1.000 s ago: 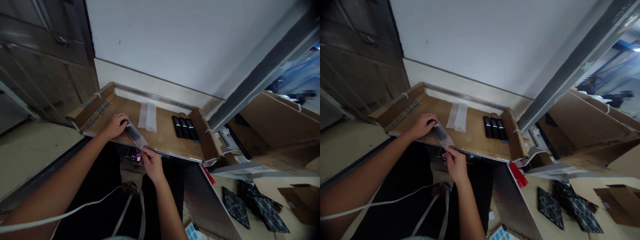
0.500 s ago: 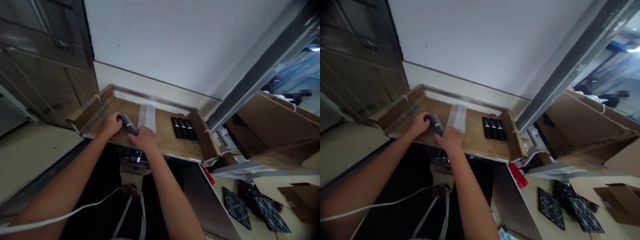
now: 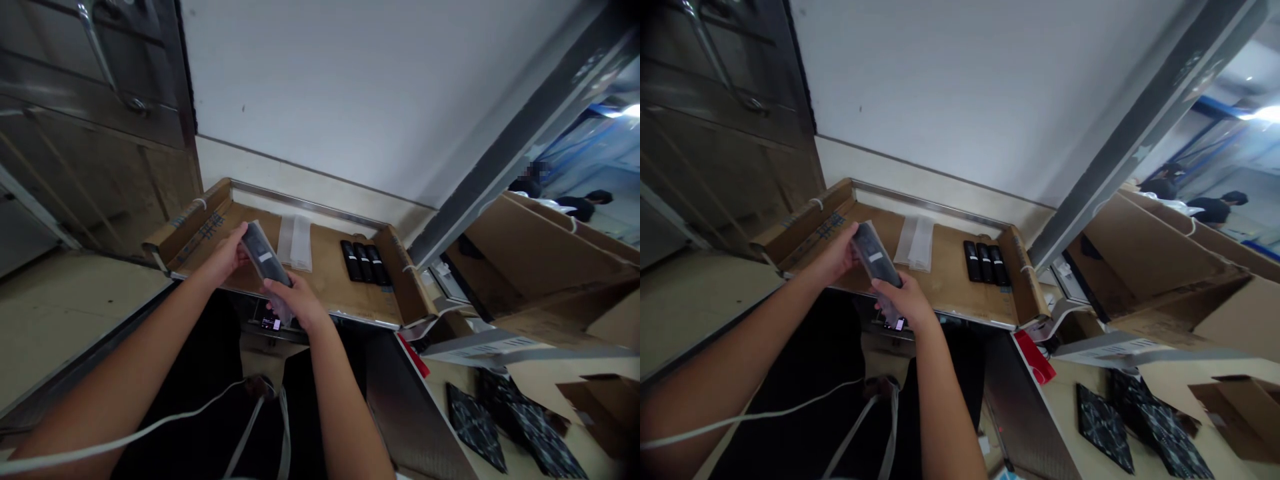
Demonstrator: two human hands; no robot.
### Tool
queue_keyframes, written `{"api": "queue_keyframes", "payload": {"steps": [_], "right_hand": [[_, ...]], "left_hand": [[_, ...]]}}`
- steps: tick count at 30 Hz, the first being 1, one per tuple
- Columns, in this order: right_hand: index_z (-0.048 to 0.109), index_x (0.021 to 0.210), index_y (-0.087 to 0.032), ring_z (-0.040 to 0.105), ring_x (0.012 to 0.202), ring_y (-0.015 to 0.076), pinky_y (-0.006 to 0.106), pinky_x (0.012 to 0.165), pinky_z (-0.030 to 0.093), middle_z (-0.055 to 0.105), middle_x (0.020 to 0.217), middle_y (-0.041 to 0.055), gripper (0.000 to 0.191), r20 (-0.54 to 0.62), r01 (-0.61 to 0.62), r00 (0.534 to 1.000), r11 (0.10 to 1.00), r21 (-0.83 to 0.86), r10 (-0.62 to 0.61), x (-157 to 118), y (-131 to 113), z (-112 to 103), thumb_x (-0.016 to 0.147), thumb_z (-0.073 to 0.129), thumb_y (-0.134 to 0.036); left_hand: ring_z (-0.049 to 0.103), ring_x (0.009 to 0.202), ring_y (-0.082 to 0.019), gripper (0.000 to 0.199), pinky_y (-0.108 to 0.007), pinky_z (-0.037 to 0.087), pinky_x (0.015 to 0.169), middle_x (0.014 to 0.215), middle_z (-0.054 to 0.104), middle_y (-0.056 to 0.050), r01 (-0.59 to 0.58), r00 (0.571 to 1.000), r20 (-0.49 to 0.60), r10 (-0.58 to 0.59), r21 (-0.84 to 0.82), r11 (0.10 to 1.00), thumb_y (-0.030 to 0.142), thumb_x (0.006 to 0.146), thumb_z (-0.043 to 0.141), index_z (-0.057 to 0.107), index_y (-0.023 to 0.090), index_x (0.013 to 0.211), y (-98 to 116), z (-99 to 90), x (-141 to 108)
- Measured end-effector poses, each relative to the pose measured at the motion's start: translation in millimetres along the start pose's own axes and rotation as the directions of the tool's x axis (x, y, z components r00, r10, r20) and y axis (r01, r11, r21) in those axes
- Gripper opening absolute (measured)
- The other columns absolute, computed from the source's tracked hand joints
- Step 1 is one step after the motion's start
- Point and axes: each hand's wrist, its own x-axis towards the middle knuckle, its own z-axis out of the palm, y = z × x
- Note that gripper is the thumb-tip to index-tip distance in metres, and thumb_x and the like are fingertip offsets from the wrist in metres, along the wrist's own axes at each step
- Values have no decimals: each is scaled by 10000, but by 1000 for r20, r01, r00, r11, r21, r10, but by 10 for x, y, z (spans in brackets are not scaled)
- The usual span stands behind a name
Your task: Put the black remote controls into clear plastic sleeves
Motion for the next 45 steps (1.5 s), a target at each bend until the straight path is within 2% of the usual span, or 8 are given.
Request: {"api": "queue_keyframes", "payload": {"steps": [4,7,12,18,26,30,37,45], "right_hand": [[606,1093,-173,658,590,133,246,526,533,740,985,87,558,119,-38,993,985,167,18,-248,155,46,687,816,-494],[607,1036,-156,631,533,122,257,523,533,746,867,65,575,224,-72,974,983,170,33,-371,252,41,621,872,-453],[640,1039,-141,686,661,149,283,650,558,743,880,69,623,147,-67,989,976,207,36,-504,357,100,563,908,-441],[592,1082,-163,674,582,156,261,534,520,739,867,77,642,76,-64,996,910,410,36,-532,570,476,652,818,-583],[652,925,-125,652,536,147,262,523,526,712,759,57,657,363,-289,924,847,447,123,-576,964,967,490,913,-543],[666,850,-106,634,515,130,255,530,523,708,731,59,658,373,-334,909,863,379,188,-585,994,981,441,923,-552],[668,960,-107,642,531,130,260,558,529,719,733,55,733,321,-313,927,871,379,193,-600,999,872,442,920,-560],[678,871,-115,616,544,113,241,520,494,717,780,54,619,180,-243,963,938,246,203,-541,1112,711,486,897,-548]], "left_hand": [[718,834,-244,489,-372,589,752,996,747,-125,-54,992,114,59,-47,997,568,788,682,679,139,1023,246,280,-373],[717,780,-253,494,-385,596,711,984,751,-145,-111,977,185,110,-5,994,578,794,680,687,121,982,372,401,-494],[732,846,-288,493,-422,611,734,1006,751,-149,-32,969,243,35,-15,999,589,859,600,667,140,1049,409,447,-565],[726,926,-310,399,-441,614,719,1064,742,-154,131,976,181,-118,-58,990,467,913,538,664,143,1109,211,241,-699],[734,832,-270,435,-373,600,697,1067,744,-155,230,963,132,-234,49,972,489,843,628,705,133,1082,15,-290,-811],[730,852,-269,461,-370,594,716,1061,745,-155,203,969,126,-212,80,976,518,817,660,707,134,1067,45,-330,-809],[717,820,-222,449,-326,577,754,937,754,-135,193,969,144,-201,71,979,554,786,703,726,133,938,-101,-318,-808],[690,715,-198,453,-292,555,658,815,744,-63,133,991,5,-134,110,985,574,741,724,727,170,947,-43,-252,-823]]}}
